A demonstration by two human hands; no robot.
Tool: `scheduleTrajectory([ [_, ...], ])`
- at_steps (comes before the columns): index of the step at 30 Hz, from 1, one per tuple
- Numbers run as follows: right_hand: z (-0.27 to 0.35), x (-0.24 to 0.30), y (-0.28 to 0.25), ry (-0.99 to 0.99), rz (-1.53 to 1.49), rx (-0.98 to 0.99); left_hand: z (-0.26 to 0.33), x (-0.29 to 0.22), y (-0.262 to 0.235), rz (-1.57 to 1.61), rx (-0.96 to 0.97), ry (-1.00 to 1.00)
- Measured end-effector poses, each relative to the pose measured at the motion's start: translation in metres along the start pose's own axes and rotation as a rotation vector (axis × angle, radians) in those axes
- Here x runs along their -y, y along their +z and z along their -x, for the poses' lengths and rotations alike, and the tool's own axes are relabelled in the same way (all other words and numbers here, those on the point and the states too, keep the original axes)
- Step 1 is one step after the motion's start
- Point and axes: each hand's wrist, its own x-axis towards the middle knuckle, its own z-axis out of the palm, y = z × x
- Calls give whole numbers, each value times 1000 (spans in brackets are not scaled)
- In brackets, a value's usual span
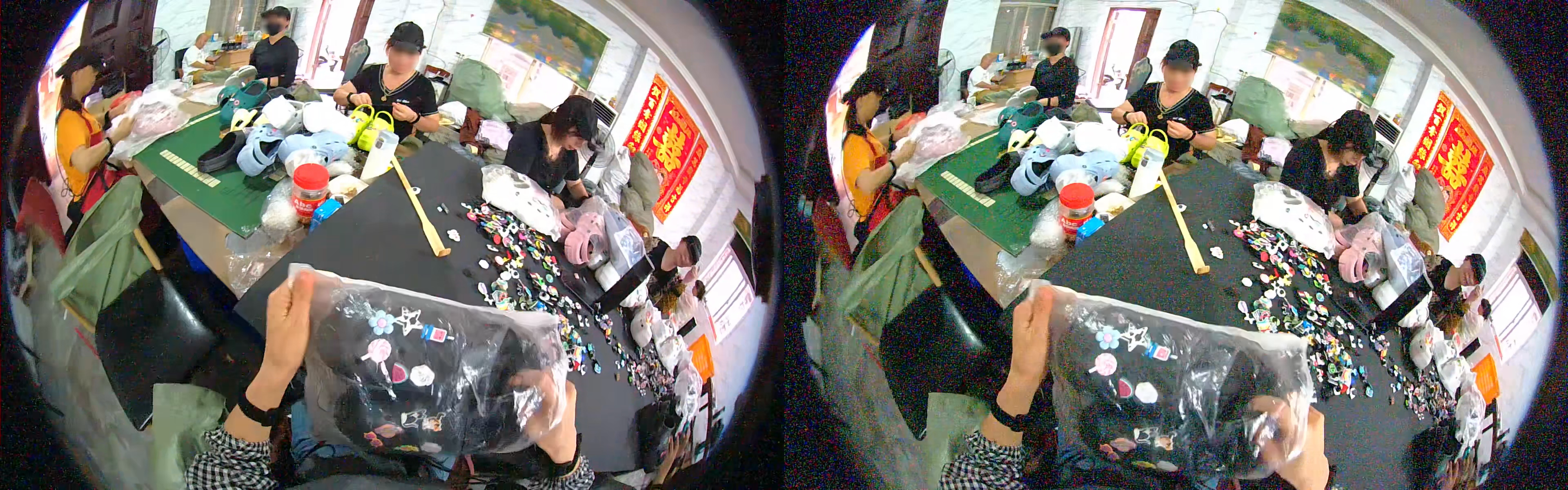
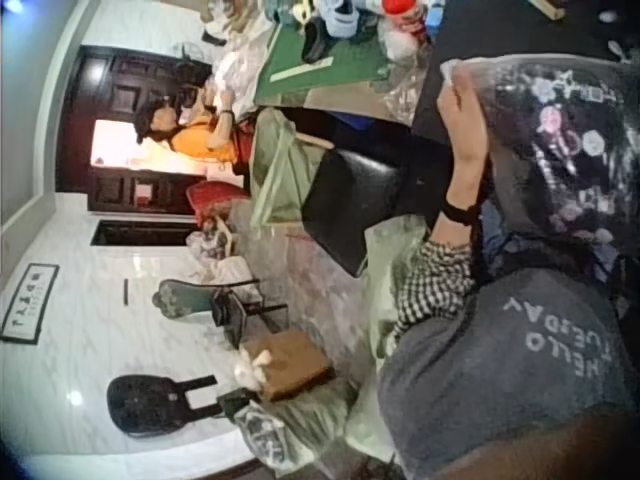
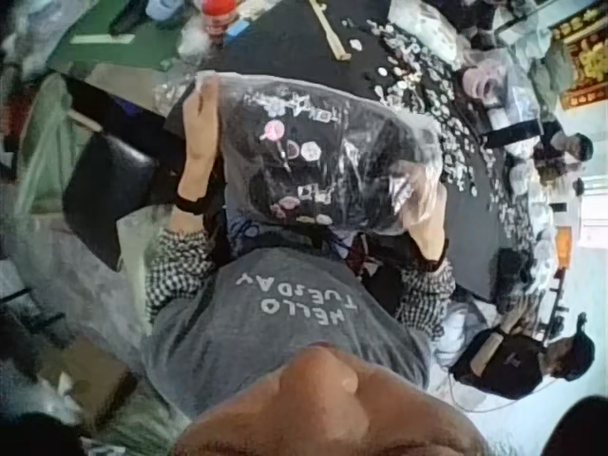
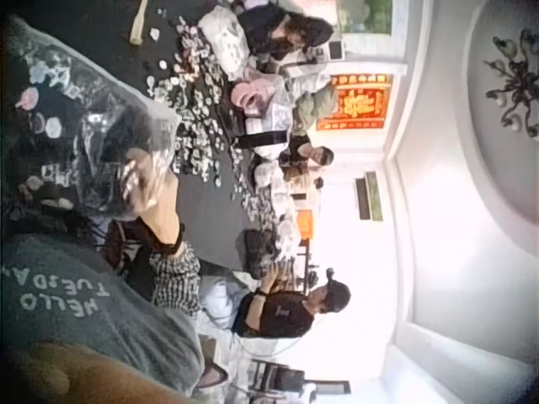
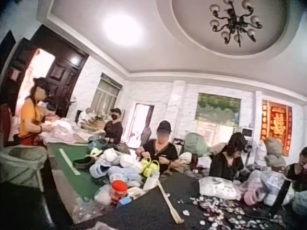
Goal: The person is attaching decorative charms or accessories to clogs/shoes.
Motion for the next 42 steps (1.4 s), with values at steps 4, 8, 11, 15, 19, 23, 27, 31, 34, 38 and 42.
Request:
scheduleTrajectory([
  [4,-4,-6,-10,109,-43,27,-2,-2,-1,-62,-93,30],
  [8,-7,-10,-14,250,-151,54,-6,-3,-4,-85,-75,58],
  [11,-8,-8,-15,294,-231,49,-9,-2,-13,-50,-14,-47],
  [15,-1,-26,-7,241,-281,-99,3,22,-18,-57,179,-133],
  [19,-5,-30,-6,382,-381,-116,14,20,-19,20,567,-283],
  [23,-10,-47,11,375,-485,-167,24,16,-4,-66,500,-328],
  [27,-11,-50,9,370,-513,148,21,26,-4,77,209,-301],
  [31,-15,-59,4,352,-607,283,8,34,-16,52,89,-226],
  [34,-18,-60,-13,320,-677,357,2,26,-21,113,-51,-269],
  [38,-25,-61,-49,161,-428,490,-21,44,-75,285,-89,-137],
  [42,-17,-81,-64,78,-163,473,-18,40,-80,66,-93,-158],
])
